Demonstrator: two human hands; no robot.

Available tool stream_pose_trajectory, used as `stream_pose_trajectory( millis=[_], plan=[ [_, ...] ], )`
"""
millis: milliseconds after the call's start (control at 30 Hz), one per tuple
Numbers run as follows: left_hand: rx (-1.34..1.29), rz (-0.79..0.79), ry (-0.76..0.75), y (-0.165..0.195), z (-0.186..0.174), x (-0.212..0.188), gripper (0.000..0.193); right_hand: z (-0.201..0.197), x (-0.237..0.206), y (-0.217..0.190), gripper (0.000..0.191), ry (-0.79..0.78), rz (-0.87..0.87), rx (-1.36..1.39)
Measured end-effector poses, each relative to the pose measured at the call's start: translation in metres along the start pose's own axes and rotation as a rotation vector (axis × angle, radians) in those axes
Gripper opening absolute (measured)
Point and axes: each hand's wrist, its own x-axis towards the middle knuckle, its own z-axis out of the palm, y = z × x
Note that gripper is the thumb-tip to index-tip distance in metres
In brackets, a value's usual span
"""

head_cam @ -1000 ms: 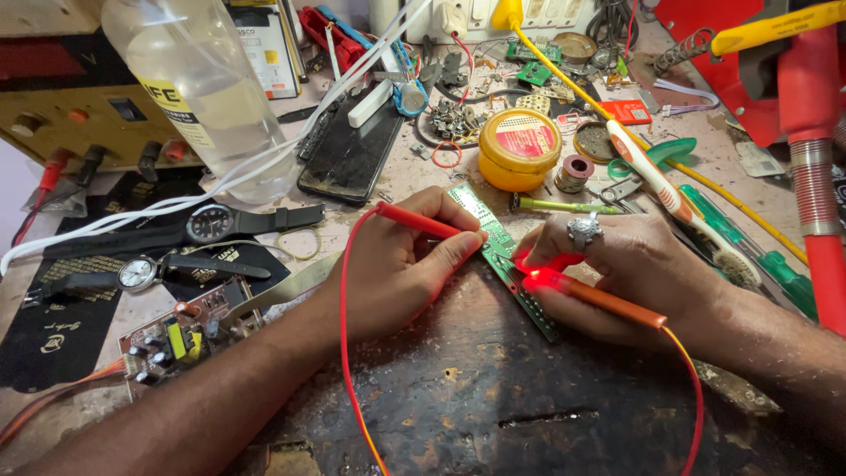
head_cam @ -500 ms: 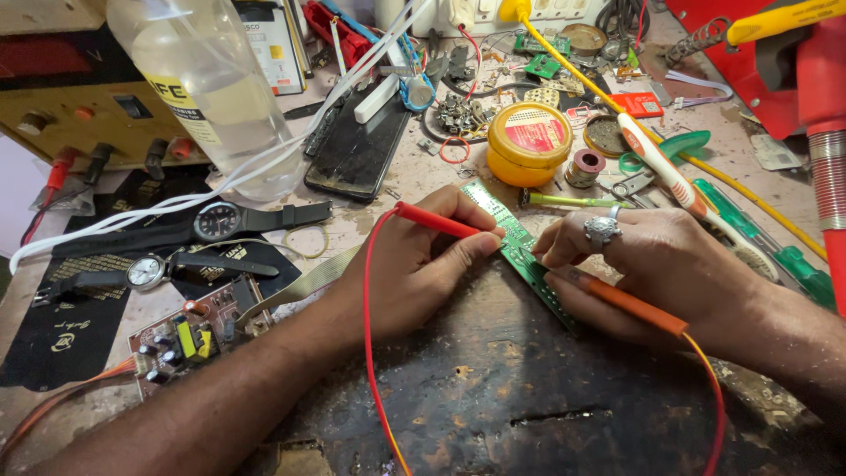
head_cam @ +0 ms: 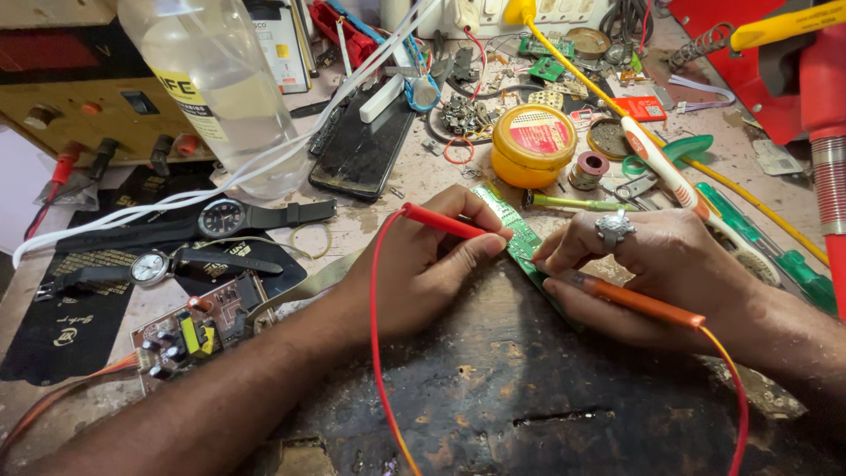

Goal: The person tests a green circuit board with multimeter probes, touching the probe tips to points along the board while holding it steady on the workbench. They then lift the board, turn it over, and continue probing and checking its components by hand.

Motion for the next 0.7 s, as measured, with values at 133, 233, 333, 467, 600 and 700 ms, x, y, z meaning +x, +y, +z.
stream_pose_trajectory(
  millis=[133, 233, 333, 467, 600, 700],
  plan=[
    [-0.008, -0.008, -0.006, -0.0025, -0.0005, 0.0007, 0.016, 0.0000, -0.0006, -0.0001, 0.015, -0.002, 0.032, -0.021],
    [-0.002, 0.032, -0.003, -0.0039, -0.0005, 0.0007, 0.017, -0.0001, -0.0010, -0.0001, 0.015, -0.001, 0.013, 0.005],
    [0.020, -0.014, -0.002, -0.0043, 0.0002, 0.0007, 0.017, -0.0014, -0.0007, 0.0005, 0.016, -0.009, 0.006, 0.013],
    [0.004, 0.012, 0.000, -0.0023, 0.0000, 0.0005, 0.017, -0.0016, -0.0001, 0.0005, 0.016, -0.009, -0.009, 0.015],
    [0.004, -0.027, -0.007, 0.0008, -0.0003, -0.0001, 0.018, -0.0013, 0.0001, 0.0009, 0.016, -0.008, -0.021, 0.005],
    [0.027, -0.045, -0.005, 0.0019, -0.0010, -0.0003, 0.018, -0.0009, 0.0004, 0.0014, 0.016, -0.012, -0.017, 0.005]
  ],
)
